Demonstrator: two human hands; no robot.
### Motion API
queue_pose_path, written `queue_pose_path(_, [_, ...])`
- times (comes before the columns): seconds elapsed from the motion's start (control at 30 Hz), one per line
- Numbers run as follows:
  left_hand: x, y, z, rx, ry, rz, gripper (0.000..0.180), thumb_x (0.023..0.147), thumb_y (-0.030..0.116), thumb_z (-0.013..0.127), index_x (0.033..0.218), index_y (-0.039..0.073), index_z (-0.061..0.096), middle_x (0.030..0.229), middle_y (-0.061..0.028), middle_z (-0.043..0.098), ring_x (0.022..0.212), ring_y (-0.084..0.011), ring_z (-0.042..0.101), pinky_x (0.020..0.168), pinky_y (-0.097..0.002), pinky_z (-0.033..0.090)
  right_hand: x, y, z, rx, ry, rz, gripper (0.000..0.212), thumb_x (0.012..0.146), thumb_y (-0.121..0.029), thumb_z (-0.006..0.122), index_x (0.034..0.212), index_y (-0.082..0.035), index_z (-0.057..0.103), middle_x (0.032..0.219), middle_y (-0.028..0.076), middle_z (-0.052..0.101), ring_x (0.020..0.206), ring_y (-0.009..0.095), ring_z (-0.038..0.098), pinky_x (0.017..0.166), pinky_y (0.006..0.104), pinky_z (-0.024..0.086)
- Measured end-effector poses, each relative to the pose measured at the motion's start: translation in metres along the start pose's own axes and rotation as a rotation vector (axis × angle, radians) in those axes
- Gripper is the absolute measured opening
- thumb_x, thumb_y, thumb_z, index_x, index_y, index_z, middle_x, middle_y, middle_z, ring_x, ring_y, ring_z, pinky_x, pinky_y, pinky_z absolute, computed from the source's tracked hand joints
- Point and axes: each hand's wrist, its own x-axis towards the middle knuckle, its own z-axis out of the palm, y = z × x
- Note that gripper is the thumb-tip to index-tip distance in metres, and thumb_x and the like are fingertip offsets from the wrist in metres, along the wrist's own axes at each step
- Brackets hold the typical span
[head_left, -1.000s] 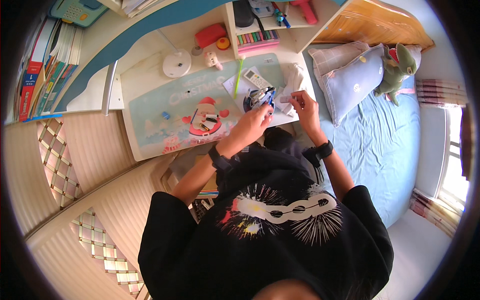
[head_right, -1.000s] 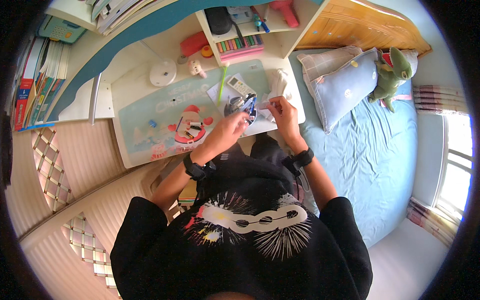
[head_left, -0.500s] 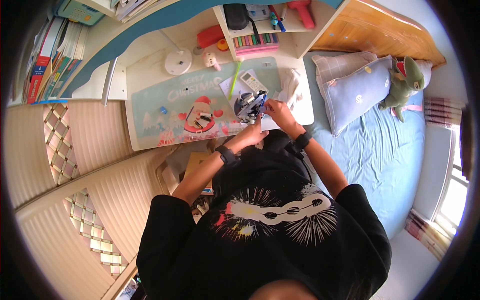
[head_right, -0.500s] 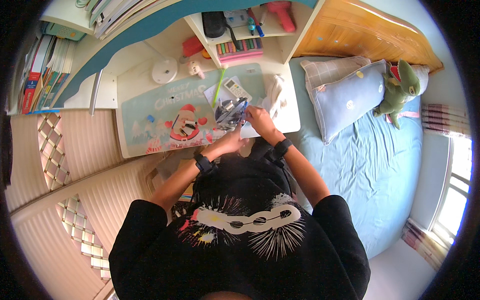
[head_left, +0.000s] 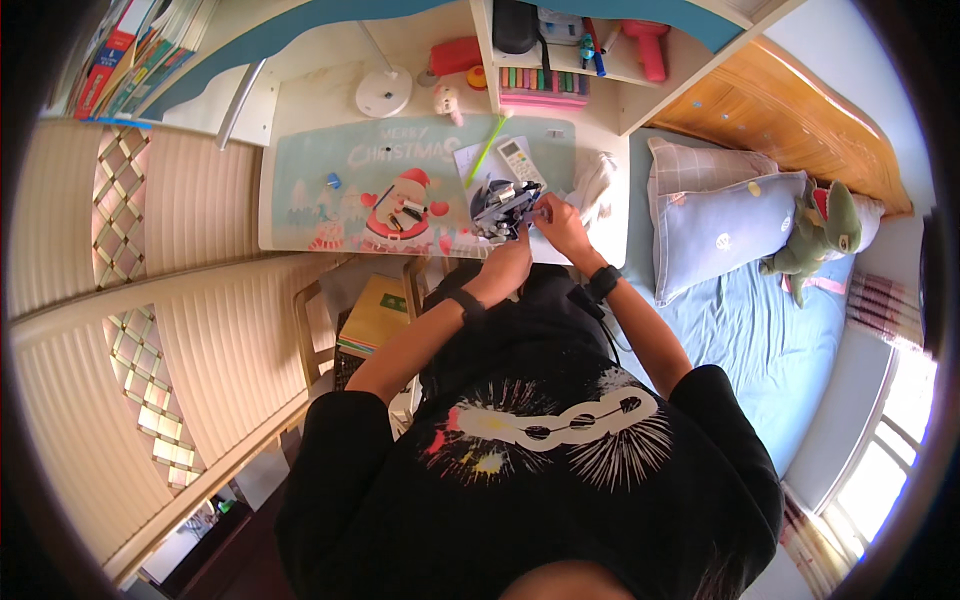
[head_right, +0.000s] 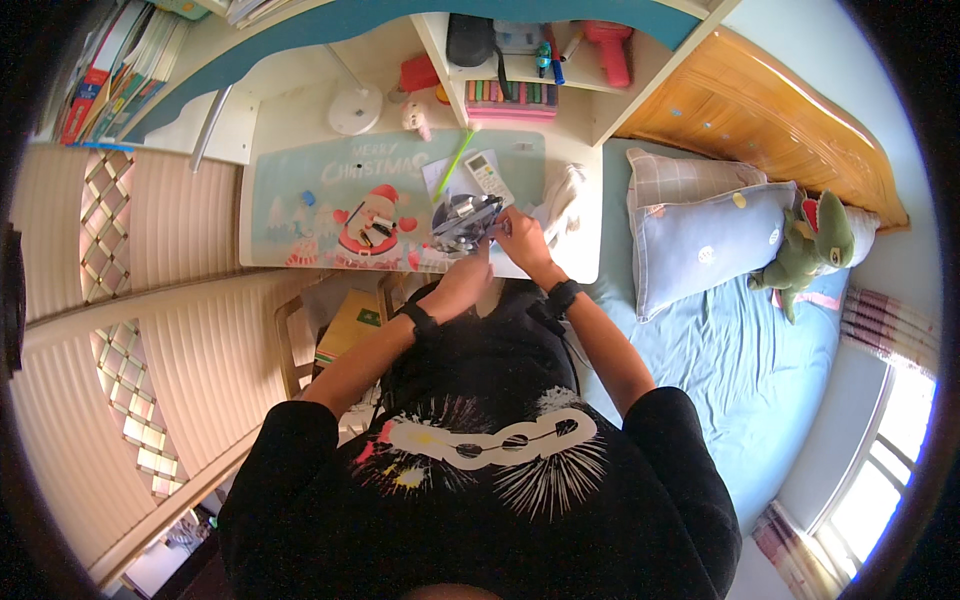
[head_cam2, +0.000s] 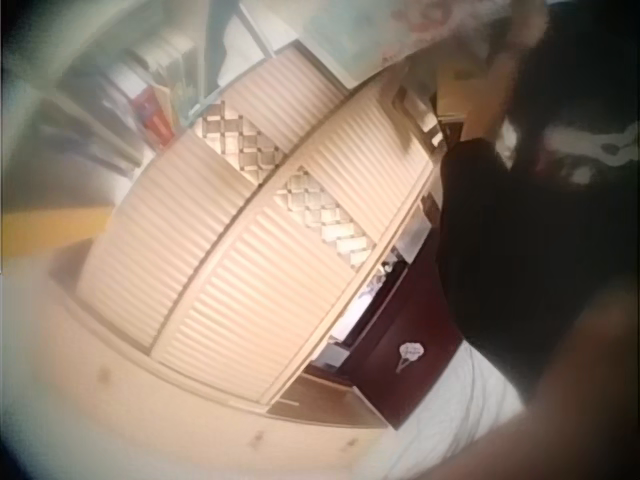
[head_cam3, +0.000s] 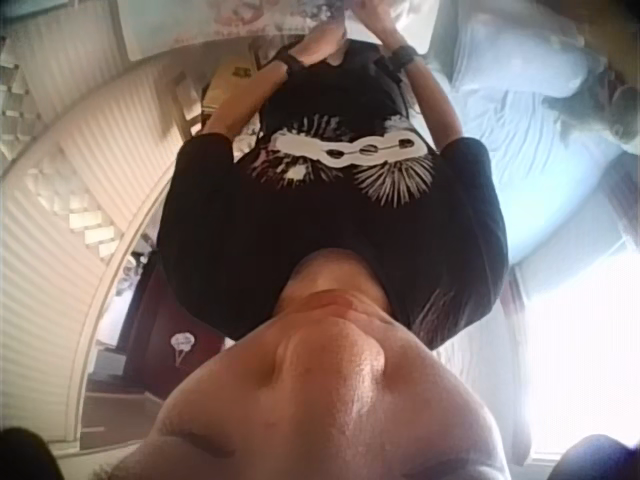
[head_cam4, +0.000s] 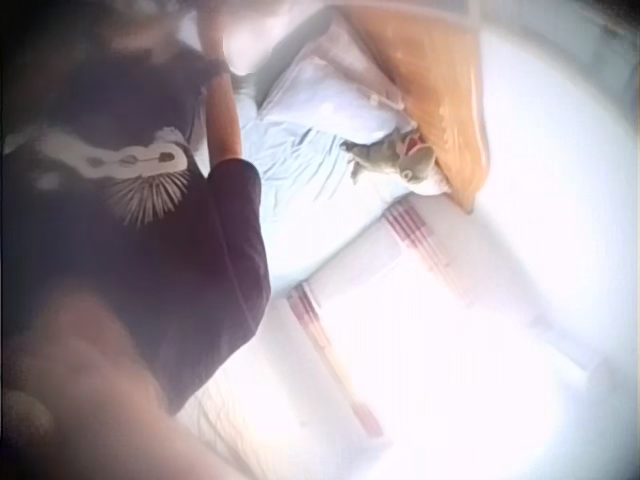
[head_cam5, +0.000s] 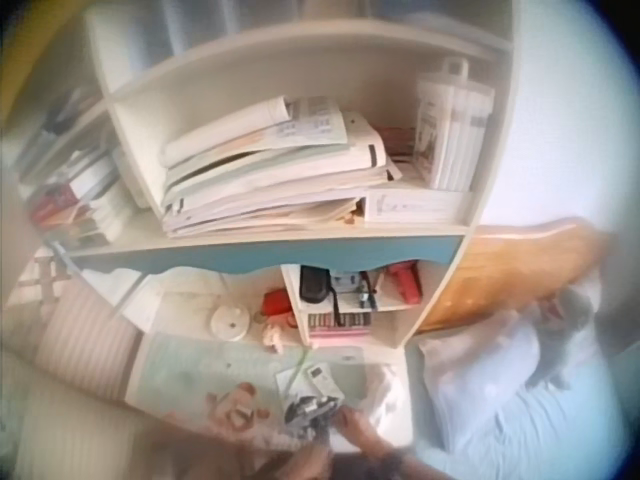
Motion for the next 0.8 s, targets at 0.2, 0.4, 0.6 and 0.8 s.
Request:
queue_pose_path(0.2, [0.028, 0.019, 0.01, 0.264, 0.189, -0.062, 0.017, 0.082, 0.003, 0.051, 0.092, -0.01, 0.053, 0.068, -0.0213, 0.064, 0.06, -0.0345, 0.066, 0.05, -0.0425, 0.052, 0.004, -0.003, -0.017, 0.054, 0.155, 0.003, 0.015, 0.075, -0.009, 0.065, 0.087, 0.001, 0.06, 0.069, 0.013, 0.058, 0.059, 0.025, 0.055, 0.06, 0.0341, 0.047])
queue_pose_path(0.4, [0.041, 0.007, 0.044, 0.404, 0.302, -0.072, 0.018, 0.078, 0.003, 0.055, 0.09, -0.01, 0.057, 0.065, -0.0178, 0.064, 0.06, -0.0301, 0.067, 0.052, -0.038, 0.054, 0.008, 0.013, -0.025, 0.033, -0.02, 0.034, 0.025, 0.077, -0.008, 0.06, 0.102, -0.004, 0.065, 0.065, 0.011, 0.054, 0.057, 0.018, 0.052, 0.058, 0.032, 0.044])
queue_pose_path(0.6, [0.034, 0.008, 0.031, 0.451, 0.268, -0.142, 0.012, 0.077, 0.003, 0.056, 0.087, -0.004, 0.06, 0.064, -0.0167, 0.064, 0.059, -0.0295, 0.067, 0.051, -0.0392, 0.054, 0.012, 0.009, -0.027, -0.01, -0.145, 0.03, 0.03, 0.075, -0.009, 0.061, 0.105, -0.007, 0.066, 0.065, 0.012, 0.054, 0.058, 0.021, 0.051, 0.059, 0.0342, 0.045])
queue_pose_path(0.8, [0.027, 0.007, 0.021, 0.466, 0.218, -0.076, 0.008, 0.078, 0.004, 0.055, 0.081, -0.003, 0.059, 0.063, -0.0151, 0.065, 0.056, -0.0289, 0.067, 0.048, -0.0381, 0.054, 0.011, 0.013, -0.029, -0.007, -0.137, -0.059, 0.027, 0.075, -0.01, 0.063, 0.102, -0.005, 0.066, 0.08, 0.015, 0.061, 0.064, 0.025, 0.056, 0.063, 0.0354, 0.047])
